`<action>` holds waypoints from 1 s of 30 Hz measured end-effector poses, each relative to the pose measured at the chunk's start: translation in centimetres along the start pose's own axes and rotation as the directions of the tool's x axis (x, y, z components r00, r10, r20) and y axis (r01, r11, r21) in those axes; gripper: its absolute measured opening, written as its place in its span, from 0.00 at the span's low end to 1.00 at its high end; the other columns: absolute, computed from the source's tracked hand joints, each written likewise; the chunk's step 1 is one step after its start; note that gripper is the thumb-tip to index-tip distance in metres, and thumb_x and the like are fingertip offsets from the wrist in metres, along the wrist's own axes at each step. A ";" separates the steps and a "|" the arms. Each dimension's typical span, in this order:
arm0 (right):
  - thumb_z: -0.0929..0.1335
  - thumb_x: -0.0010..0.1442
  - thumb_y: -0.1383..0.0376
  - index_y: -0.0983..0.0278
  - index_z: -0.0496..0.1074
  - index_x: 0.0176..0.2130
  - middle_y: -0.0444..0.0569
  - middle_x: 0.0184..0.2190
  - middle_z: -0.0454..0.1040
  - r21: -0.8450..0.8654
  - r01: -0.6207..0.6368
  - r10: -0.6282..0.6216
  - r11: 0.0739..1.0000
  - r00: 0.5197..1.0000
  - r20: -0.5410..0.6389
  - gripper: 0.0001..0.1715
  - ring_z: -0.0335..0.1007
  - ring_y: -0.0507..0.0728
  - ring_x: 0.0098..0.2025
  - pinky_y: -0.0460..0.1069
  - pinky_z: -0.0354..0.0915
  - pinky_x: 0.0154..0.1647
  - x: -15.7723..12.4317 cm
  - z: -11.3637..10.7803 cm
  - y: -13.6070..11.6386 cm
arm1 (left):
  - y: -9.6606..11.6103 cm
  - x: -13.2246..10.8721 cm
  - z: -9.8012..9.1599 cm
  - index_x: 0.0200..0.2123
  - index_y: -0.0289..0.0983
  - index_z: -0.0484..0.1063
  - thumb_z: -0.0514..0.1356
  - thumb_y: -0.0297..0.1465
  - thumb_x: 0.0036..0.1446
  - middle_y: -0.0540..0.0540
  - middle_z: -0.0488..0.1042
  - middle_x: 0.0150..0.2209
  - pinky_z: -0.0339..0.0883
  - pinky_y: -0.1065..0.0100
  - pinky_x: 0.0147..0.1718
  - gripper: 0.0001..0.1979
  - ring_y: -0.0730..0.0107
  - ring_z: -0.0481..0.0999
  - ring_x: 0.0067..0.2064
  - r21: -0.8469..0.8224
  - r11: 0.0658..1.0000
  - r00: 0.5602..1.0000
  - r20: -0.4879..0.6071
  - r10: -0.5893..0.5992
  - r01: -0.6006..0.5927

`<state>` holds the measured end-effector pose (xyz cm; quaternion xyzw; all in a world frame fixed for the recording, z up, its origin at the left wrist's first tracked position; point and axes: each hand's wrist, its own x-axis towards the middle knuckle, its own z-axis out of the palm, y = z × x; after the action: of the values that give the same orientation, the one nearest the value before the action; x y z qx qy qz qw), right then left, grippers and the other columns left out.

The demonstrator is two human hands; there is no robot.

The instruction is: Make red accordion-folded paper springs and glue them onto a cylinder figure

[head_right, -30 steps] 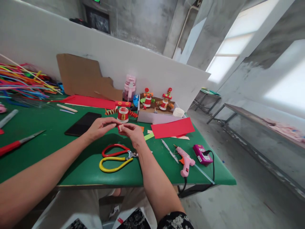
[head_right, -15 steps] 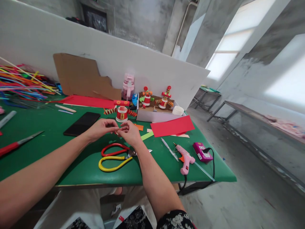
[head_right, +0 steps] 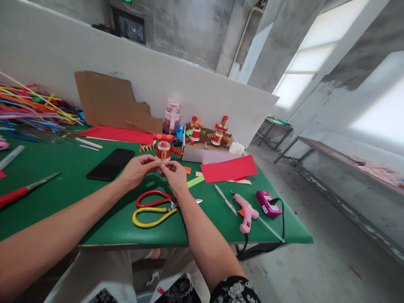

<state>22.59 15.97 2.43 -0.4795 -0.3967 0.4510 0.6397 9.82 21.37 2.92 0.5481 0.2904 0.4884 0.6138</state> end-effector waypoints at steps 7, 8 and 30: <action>0.78 0.39 0.56 0.64 0.74 0.28 0.42 0.26 0.76 0.049 0.000 -0.001 0.999 1.000 0.023 0.19 0.71 0.50 0.28 0.48 0.69 0.38 0.1 -0.4 -0.1 | 0.1 -0.1 -0.3 0.24 0.34 0.76 0.76 0.43 0.27 0.49 0.75 0.21 0.63 0.68 0.27 0.23 0.73 0.69 0.23 0.011 0.995 0.994 0.046 -0.097 0.096; 0.78 0.38 0.56 0.64 0.74 0.28 0.42 0.26 0.76 0.074 -0.014 0.012 0.997 0.999 0.035 0.20 0.71 0.51 0.29 0.49 0.70 0.39 0.1 -0.4 0.0 | 0.1 -0.2 -0.3 0.23 0.34 0.76 0.76 0.43 0.26 0.49 0.75 0.21 0.63 0.68 0.26 0.23 0.73 0.69 0.23 0.005 0.995 0.995 0.032 -0.096 0.096; 0.79 0.39 0.57 0.64 0.75 0.29 0.42 0.26 0.76 0.056 -0.054 0.051 0.997 0.997 0.050 0.19 0.70 0.50 0.28 0.48 0.69 0.38 0.2 -0.6 0.3 | -0.3 -0.1 -0.4 0.23 0.35 0.74 0.75 0.41 0.29 0.51 0.73 0.20 0.62 0.69 0.25 0.21 0.74 0.68 0.22 0.034 0.991 0.989 0.074 -0.129 0.127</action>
<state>23.13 16.02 2.02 -0.4601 -0.3865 0.4904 0.6312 9.50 21.48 2.52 0.5556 0.3085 0.4225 0.6463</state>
